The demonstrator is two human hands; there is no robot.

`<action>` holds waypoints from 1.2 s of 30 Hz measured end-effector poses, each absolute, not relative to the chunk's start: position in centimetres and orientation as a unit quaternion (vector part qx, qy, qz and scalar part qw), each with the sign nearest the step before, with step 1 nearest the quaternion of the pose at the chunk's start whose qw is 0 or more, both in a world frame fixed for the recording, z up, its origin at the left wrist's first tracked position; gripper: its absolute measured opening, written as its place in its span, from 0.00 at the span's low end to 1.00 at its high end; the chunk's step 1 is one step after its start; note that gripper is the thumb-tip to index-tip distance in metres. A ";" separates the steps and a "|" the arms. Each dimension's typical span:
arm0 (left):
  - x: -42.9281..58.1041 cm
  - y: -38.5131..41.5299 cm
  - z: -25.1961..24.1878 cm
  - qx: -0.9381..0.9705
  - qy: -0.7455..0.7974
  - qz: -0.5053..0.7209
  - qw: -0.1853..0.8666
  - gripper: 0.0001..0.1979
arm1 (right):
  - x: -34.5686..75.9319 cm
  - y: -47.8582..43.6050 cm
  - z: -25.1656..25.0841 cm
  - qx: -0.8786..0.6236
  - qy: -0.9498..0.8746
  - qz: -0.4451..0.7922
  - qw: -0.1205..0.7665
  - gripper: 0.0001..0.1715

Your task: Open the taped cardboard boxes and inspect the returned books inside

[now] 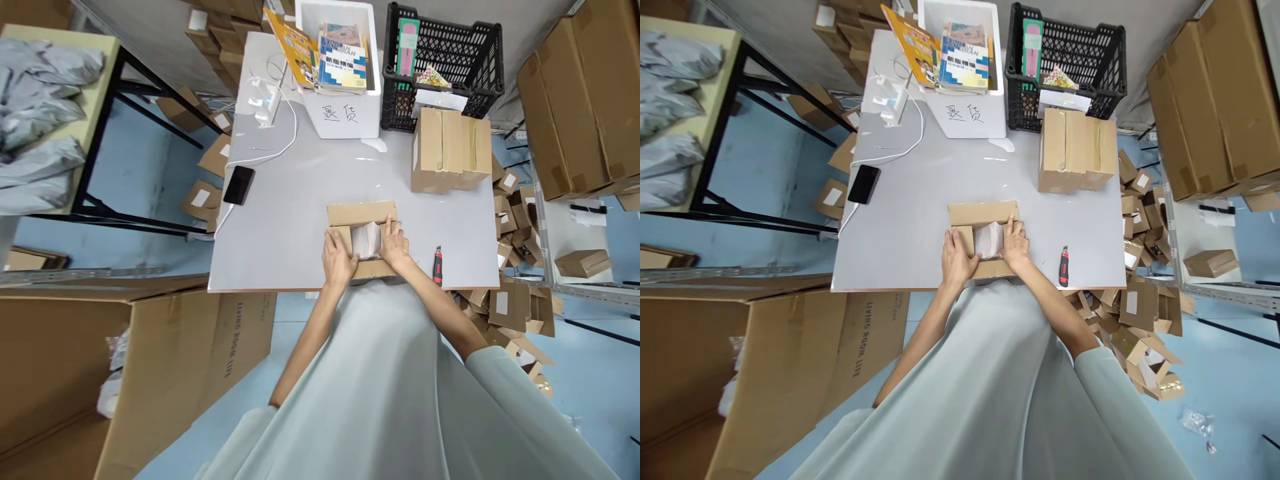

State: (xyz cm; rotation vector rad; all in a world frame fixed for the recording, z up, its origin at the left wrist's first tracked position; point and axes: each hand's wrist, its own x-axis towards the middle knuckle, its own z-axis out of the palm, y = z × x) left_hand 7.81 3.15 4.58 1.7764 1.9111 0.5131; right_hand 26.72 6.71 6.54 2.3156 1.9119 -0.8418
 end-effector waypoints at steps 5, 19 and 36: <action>8.5 4.1 5.4 0.646 0.697 0.199 0.240 0.50 | 27.7 5.7 7.7 0.726 0.622 -0.292 -0.004 0.65; -0.6 2.4 6.0 0.625 0.696 0.259 0.239 0.22 | 38.1 0.5 5.3 0.737 0.601 -0.250 -0.183 0.32; 7.6 1.5 6.6 0.764 0.563 0.163 0.271 0.40 | 35.6 -2.0 8.1 0.696 0.660 -0.257 -0.113 0.38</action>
